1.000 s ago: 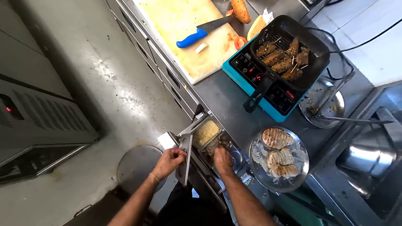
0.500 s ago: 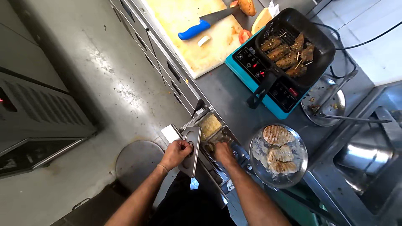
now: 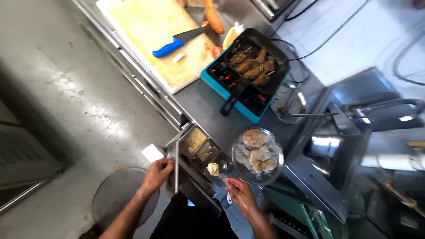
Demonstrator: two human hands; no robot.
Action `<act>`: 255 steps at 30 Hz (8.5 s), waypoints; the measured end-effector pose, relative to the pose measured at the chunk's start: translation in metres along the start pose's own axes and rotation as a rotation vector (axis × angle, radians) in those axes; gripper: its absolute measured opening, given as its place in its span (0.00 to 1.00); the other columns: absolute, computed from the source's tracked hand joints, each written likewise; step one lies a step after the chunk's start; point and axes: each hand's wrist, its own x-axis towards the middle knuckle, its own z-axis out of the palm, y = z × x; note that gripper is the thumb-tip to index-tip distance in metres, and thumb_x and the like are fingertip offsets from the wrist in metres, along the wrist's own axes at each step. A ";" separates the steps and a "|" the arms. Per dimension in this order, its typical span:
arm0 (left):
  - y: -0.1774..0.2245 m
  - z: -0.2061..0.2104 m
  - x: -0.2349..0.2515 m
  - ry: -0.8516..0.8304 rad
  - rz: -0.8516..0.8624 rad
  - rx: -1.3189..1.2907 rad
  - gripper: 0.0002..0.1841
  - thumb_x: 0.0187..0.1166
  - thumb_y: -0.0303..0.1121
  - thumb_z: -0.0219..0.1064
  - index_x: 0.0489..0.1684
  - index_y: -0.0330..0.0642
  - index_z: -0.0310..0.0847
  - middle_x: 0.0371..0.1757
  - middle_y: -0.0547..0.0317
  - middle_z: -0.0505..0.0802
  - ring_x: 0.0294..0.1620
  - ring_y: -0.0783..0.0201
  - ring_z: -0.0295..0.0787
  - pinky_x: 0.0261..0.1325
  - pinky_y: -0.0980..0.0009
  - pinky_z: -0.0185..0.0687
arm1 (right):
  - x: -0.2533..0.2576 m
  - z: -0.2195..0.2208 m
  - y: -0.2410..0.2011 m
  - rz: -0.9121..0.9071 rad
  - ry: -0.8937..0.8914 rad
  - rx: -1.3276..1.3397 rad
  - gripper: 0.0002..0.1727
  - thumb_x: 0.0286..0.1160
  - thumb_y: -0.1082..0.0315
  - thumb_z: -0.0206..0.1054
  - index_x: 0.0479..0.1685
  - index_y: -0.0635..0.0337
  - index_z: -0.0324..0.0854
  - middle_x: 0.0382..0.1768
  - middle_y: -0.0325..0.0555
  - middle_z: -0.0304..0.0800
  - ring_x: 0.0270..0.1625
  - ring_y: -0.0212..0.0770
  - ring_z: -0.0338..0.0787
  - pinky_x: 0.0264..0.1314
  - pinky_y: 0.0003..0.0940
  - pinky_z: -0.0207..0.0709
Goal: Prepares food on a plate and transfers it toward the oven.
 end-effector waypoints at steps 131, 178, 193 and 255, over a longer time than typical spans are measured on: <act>0.001 0.077 0.010 -0.048 -0.153 -0.416 0.06 0.84 0.23 0.59 0.37 0.33 0.79 0.21 0.52 0.91 0.18 0.63 0.89 0.23 0.70 0.87 | 0.046 -0.143 -0.053 -0.155 0.604 -0.269 0.14 0.86 0.70 0.60 0.61 0.60 0.88 0.42 0.52 0.94 0.39 0.47 0.93 0.49 0.51 0.86; 0.001 0.076 0.010 -0.044 -0.157 -0.375 0.05 0.85 0.24 0.58 0.42 0.33 0.78 0.23 0.54 0.91 0.20 0.64 0.89 0.25 0.69 0.88 | 0.008 -0.106 -0.036 0.007 0.542 0.450 0.13 0.82 0.79 0.58 0.56 0.68 0.85 0.26 0.44 0.82 0.14 0.28 0.64 0.14 0.23 0.58; -0.005 0.075 0.011 -0.048 -0.162 -0.378 0.05 0.85 0.24 0.60 0.39 0.32 0.79 0.23 0.52 0.91 0.19 0.63 0.89 0.24 0.69 0.88 | -0.044 -0.130 -0.019 0.025 0.674 -0.399 0.15 0.85 0.71 0.60 0.62 0.59 0.89 0.43 0.51 0.94 0.44 0.48 0.92 0.55 0.52 0.84; -0.017 0.058 -0.011 -0.077 -0.165 -0.391 0.03 0.81 0.24 0.61 0.44 0.35 0.79 0.26 0.56 0.93 0.23 0.64 0.91 0.28 0.68 0.91 | -0.064 -0.090 0.001 -0.574 1.043 -0.801 0.21 0.78 0.76 0.57 0.65 0.63 0.87 0.46 0.58 0.90 0.35 0.50 0.92 0.35 0.46 0.88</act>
